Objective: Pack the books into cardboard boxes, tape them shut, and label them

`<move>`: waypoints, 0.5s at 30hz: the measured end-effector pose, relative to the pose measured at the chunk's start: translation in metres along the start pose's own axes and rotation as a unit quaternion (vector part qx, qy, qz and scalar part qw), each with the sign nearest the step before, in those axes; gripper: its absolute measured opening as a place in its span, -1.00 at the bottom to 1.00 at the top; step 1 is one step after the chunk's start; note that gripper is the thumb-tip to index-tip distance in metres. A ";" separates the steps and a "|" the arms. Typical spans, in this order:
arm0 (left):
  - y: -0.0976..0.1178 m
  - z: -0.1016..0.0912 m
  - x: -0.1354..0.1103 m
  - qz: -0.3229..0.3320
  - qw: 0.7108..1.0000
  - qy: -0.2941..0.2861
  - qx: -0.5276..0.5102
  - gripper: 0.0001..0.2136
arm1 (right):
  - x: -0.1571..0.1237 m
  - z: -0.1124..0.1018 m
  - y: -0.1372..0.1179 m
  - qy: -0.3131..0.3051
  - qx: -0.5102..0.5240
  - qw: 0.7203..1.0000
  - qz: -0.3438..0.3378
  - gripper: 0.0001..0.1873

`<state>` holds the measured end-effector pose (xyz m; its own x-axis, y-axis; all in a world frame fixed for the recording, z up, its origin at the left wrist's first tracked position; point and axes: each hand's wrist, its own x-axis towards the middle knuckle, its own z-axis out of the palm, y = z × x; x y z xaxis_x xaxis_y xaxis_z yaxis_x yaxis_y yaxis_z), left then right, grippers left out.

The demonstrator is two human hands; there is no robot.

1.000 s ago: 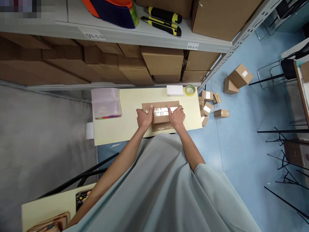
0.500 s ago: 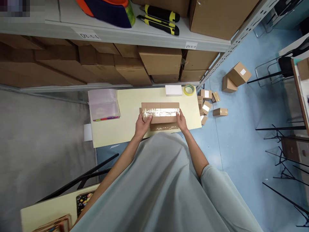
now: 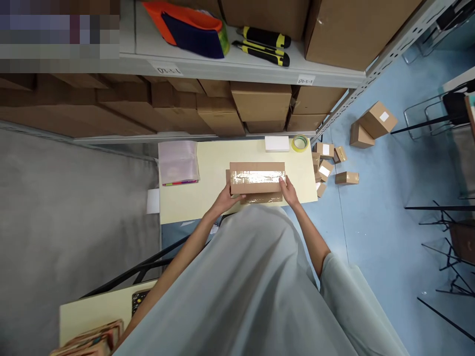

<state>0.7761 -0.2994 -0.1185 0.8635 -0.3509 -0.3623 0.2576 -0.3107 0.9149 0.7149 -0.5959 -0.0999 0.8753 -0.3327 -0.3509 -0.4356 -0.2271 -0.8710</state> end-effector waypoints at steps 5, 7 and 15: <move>0.029 -0.007 -0.004 -0.032 0.999 0.038 0.005 -0.02 | -0.005 -0.007 -0.024 0.037 -0.004 0.999 -0.013 -0.08; 0.044 -0.012 -0.006 -0.028 0.995 0.086 0.031 -0.13 | -0.008 -0.011 -0.042 0.036 -0.010 0.999 -0.026 -0.20; 0.088 -0.040 -0.051 0.018 0.973 0.208 0.101 -0.45 | -0.044 -0.029 -0.092 0.076 -0.039 0.996 -0.035 -0.42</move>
<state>0.7725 -0.2732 -0.0129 0.9819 0.0107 -0.1892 0.1703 -0.4872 0.8565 0.7107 -0.5872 0.0059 0.8646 -0.4475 -0.2284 -0.3945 -0.3232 -0.8602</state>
